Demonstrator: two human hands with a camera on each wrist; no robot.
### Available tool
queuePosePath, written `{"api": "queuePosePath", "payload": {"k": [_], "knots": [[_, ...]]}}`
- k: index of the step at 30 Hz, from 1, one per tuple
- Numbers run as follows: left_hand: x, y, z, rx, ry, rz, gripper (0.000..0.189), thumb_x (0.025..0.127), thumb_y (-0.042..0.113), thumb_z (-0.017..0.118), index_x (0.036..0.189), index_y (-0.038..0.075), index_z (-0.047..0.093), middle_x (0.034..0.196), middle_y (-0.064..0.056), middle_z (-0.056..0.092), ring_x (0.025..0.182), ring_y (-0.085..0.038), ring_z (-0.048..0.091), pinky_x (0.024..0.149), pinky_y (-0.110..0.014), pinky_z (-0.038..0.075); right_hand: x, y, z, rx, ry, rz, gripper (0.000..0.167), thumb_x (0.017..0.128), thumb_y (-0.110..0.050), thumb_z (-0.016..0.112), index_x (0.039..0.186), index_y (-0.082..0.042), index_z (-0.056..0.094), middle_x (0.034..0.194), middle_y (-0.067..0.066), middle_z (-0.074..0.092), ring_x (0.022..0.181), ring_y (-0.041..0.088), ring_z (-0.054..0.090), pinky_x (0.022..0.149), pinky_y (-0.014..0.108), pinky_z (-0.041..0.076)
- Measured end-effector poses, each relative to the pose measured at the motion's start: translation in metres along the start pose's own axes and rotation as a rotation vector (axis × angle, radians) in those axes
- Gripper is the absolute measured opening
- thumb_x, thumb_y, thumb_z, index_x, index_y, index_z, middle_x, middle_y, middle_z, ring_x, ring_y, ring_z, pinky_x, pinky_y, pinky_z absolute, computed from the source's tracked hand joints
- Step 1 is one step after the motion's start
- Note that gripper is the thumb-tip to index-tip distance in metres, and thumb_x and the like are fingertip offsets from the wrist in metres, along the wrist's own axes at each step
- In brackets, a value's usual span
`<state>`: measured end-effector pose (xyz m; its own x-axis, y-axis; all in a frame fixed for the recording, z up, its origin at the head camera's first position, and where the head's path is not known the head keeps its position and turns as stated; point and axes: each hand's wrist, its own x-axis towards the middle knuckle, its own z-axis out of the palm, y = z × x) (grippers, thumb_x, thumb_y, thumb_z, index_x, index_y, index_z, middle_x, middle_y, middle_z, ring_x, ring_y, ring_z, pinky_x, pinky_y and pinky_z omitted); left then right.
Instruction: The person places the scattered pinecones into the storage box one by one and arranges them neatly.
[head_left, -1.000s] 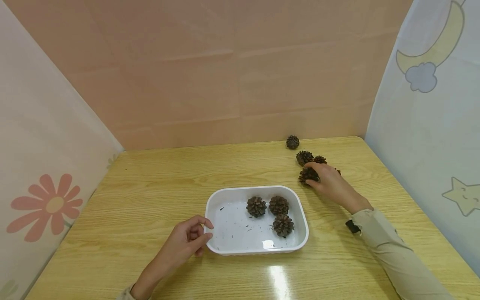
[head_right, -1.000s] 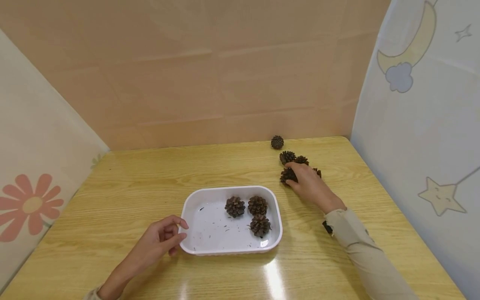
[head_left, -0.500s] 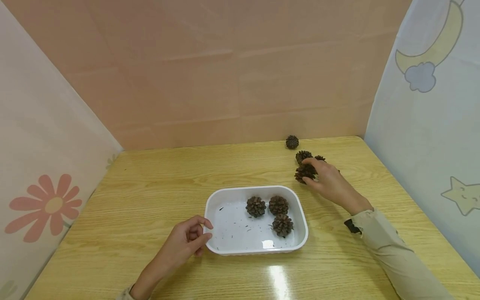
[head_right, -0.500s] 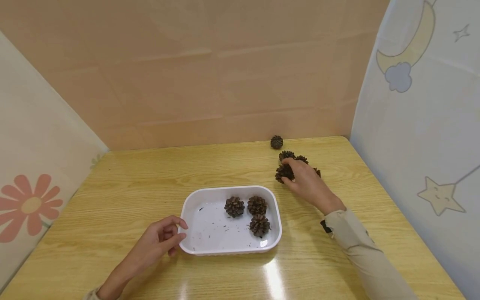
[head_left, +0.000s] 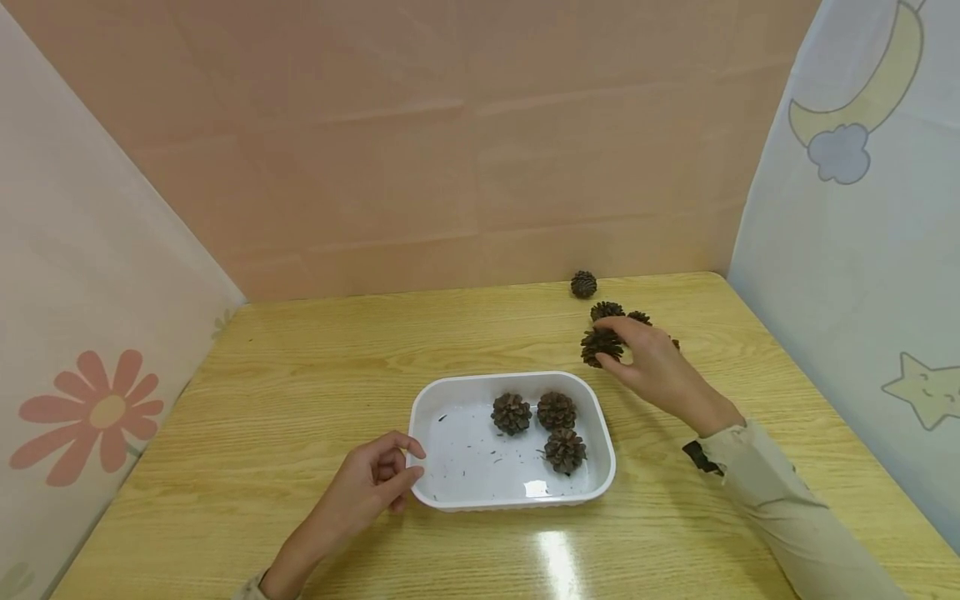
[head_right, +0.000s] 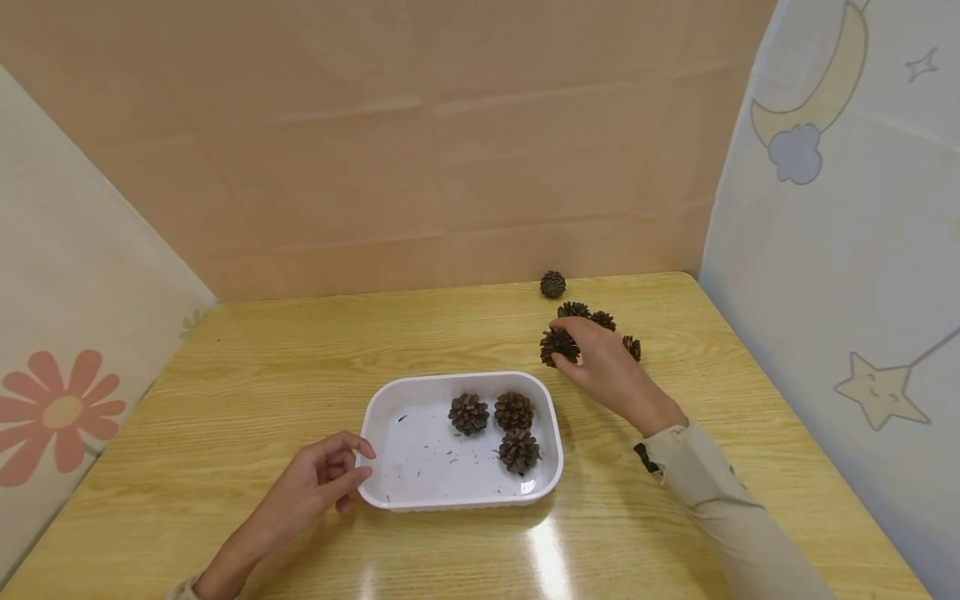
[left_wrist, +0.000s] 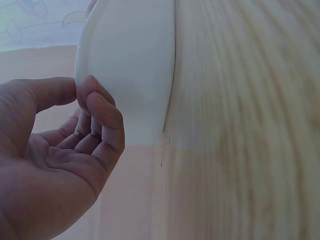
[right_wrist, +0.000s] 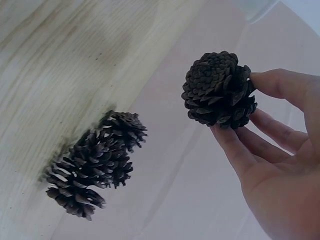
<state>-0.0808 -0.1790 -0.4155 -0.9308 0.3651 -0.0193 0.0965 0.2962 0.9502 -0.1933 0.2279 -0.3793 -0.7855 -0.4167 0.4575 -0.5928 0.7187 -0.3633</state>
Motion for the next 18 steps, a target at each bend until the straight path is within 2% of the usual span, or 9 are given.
{"api": "queuePosePath", "payload": {"k": [6,12,18], "knots": [[0.0,0.0,0.0,0.002,-0.006,0.007,0.025,0.095,0.01,0.068,0.112,-0.006,0.059,0.073,-0.007,0.052,0.054,-0.012,0.055,0.049,-0.027,0.052,-0.001,-0.01,-0.001,0.004,0.048,-0.071,0.045,0.088,-0.004,0.074,0.129,0.004,0.058,0.124,0.019,0.064,0.112,0.036,0.063,0.089,0.052,0.054],[0.0,-0.001,0.0,0.0,-0.004,0.007,0.025,0.095,0.011,0.068,0.112,-0.005,0.059,0.074,-0.007,0.052,0.055,-0.011,0.055,0.049,-0.027,0.052,-0.001,-0.022,-0.003,0.003,0.065,-0.108,0.046,0.087,-0.004,0.075,0.129,0.002,0.058,0.126,0.018,0.063,0.115,0.035,0.061,0.092,0.054,0.052],[0.0,0.0,0.0,0.001,-0.001,0.003,0.026,0.095,0.011,0.068,0.112,-0.005,0.059,0.074,-0.007,0.052,0.055,-0.011,0.055,0.049,-0.026,0.052,-0.001,-0.034,-0.004,0.01,0.084,-0.153,0.046,0.086,-0.002,0.076,0.128,0.003,0.058,0.125,0.016,0.063,0.116,0.033,0.06,0.093,0.05,0.052]]}}
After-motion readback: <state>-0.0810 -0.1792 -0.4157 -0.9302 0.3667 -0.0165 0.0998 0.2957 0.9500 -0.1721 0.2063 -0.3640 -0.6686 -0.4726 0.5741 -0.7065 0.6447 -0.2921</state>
